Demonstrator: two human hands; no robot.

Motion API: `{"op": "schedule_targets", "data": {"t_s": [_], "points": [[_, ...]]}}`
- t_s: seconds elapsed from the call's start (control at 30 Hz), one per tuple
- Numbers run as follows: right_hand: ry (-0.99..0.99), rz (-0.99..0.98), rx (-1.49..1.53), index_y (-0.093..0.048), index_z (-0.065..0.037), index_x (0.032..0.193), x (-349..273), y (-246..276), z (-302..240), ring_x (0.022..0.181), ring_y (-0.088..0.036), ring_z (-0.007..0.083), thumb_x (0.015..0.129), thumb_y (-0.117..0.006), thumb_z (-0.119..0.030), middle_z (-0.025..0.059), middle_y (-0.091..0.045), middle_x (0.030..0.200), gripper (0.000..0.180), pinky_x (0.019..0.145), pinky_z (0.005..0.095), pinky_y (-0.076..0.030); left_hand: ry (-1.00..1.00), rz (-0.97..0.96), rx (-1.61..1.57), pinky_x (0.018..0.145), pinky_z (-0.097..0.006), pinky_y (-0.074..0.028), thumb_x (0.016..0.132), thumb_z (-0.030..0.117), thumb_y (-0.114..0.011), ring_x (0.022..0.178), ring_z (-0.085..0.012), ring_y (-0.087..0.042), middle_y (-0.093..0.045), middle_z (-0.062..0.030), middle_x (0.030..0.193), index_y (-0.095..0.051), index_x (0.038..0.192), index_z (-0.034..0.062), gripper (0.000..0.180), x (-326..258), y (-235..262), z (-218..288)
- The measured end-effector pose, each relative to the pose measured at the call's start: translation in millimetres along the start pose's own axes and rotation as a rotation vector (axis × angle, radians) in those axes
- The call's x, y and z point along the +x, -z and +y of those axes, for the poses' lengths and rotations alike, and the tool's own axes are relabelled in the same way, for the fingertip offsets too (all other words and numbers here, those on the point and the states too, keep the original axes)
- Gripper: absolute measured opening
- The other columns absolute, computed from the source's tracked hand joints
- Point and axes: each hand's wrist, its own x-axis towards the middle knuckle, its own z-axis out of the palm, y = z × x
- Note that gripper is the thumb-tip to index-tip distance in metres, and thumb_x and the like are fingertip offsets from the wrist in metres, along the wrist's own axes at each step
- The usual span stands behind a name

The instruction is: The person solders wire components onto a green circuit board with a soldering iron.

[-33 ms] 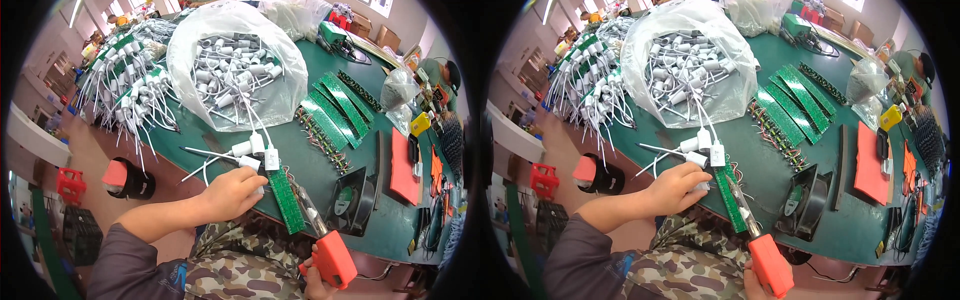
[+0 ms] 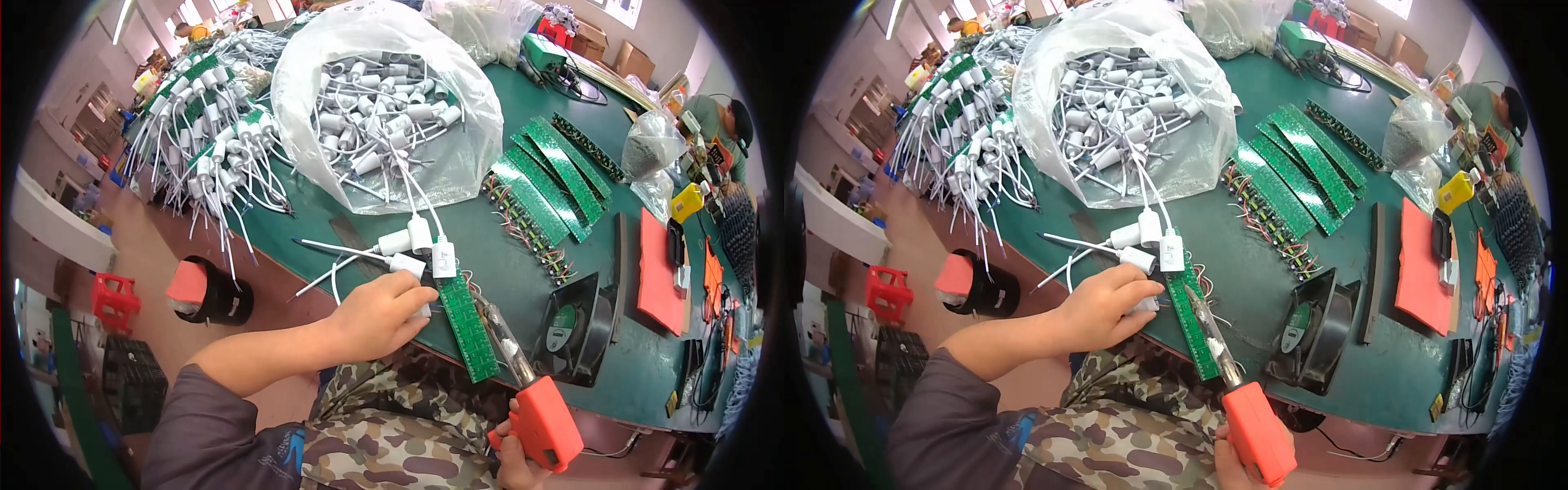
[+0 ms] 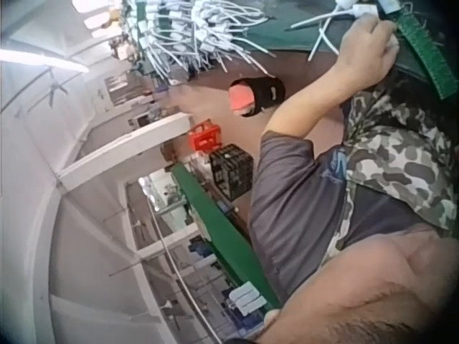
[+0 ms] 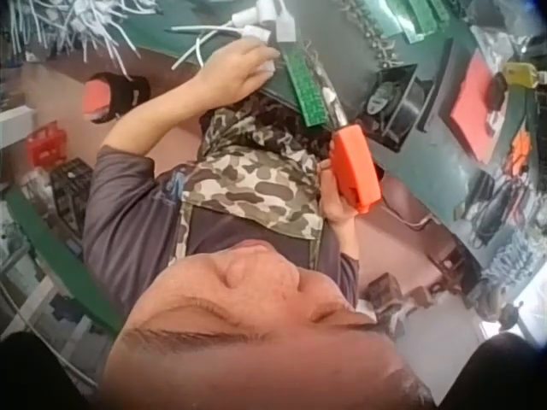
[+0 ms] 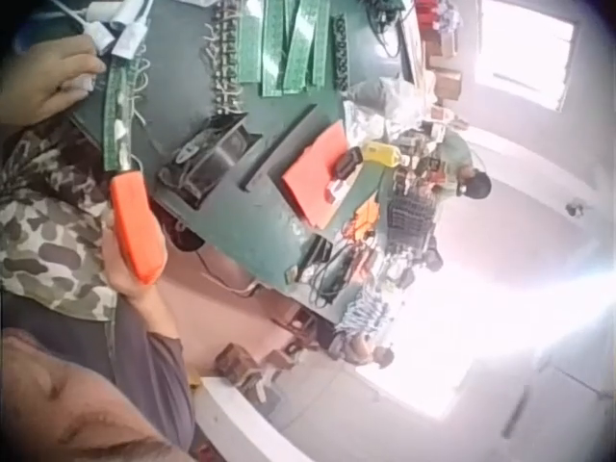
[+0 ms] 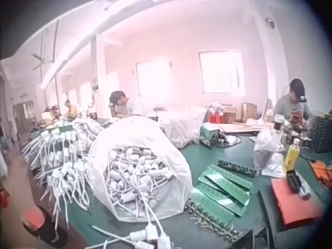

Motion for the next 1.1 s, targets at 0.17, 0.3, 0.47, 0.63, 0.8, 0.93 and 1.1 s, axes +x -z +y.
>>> {"op": "schedule_targets", "data": {"t_s": [0.17,0.3,0.47,0.63,0.8,0.93,1.1], "points": [[-0.047,0.021,-0.063,-0.056,0.002,0.141,1,-4,-6,0.073,-0.056,0.0085,0.099,-0.06,0.0,0.004,-0.068,0.099,0.042,0.067,0.0242,-0.046,-0.005,0.063,0.041,0.071,-0.04,-0.051,0.082,0.009,-0.076,0.083,-0.0303,-0.06,-0.056,-0.0107,0.095,-0.066,0.112,0.0046,0.032,-1,-9,-2],[-0.064,-0.021,-0.067,-0.057,0.001,0.141,2,-2,-2,0.075,-0.056,0.0086,0.099,-0.061,0.0,0.0038,-0.068,0.101,0.042,0.068,0.0244,-0.046,-0.049,0.148,0.062,0.069,-0.041,-0.05,0.08,0.005,-0.074,0.081,-0.0294,-0.059,-0.054,-0.0105,0.092,-0.066,0.105,0.0038,0.026,1,-16,-1],[-0.055,0.024,-0.045,-0.056,0.001,0.142,7,-3,3,0.077,-0.057,0.0087,0.099,-0.062,0.0,0.0037,-0.067,0.104,0.044,0.069,0.0248,-0.047,-0.117,0.153,0.094,0.065,-0.038,-0.05,0.078,0.005,-0.077,0.079,-0.0273,-0.059,-0.054,-0.0096,0.091,-0.068,0.1,0.0042,0.024,4,-21,-8],[-0.124,0.016,-0.124,-0.065,-0.001,0.125,13,-2,1,0.077,-0.058,0.0097,0.097,-0.064,0.001,0.0044,-0.068,0.098,0.028,0.069,0.0255,-0.047,-0.16,0.159,0.128,0.064,-0.037,-0.05,0.076,0.005,-0.079,0.078,-0.0265,-0.059,-0.056,-0.0091,0.092,-0.07,0.099,0.0051,0.025,8,-18,-13],[-0.101,0.029,-0.12,-0.07,0.0,0.106,24,-7,0,0.079,-0.061,0.013,0.093,-0.065,0.004,0.006,-0.068,0.092,0.014,0.072,0.0282,-0.05,-0.229,0.122,0.151,0.065,-0.038,-0.05,0.076,0.003,-0.077,0.078,-0.0277,-0.06,-0.056,-0.01,0.093,-0.069,0.099,0.0044,0.024,12,-15,-14],[-0.107,0.109,-0.176,-0.065,0.005,0.12,10,-6,22,0.078,-0.064,0.0154,0.091,-0.066,0.003,0.0086,-0.069,0.093,0.028,0.073,0.0296,-0.052,-0.236,0.073,0.177,0.065,-0.038,-0.049,0.076,0.003,-0.076,0.078,-0.0274,-0.06,-0.056,-0.0102,0.094,-0.069,0.1,0.0044,0.026,13,-13,-15],[-0.195,0.191,-0.054,-0.06,0.008,0.13,3,-5,30,0.074,-0.064,0.0148,0.093,-0.065,0.0,0.0097,-0.07,0.092,0.038,0.069,0.0291,-0.053,-0.258,0.073,0.186,0.065,-0.037,-0.049,0.072,0.004,-0.076,0.078,-0.0269,-0.059,-0.056,-0.0096,0.095,-0.069,0.1,0.0051,0.029,13,-13,-17]]}}
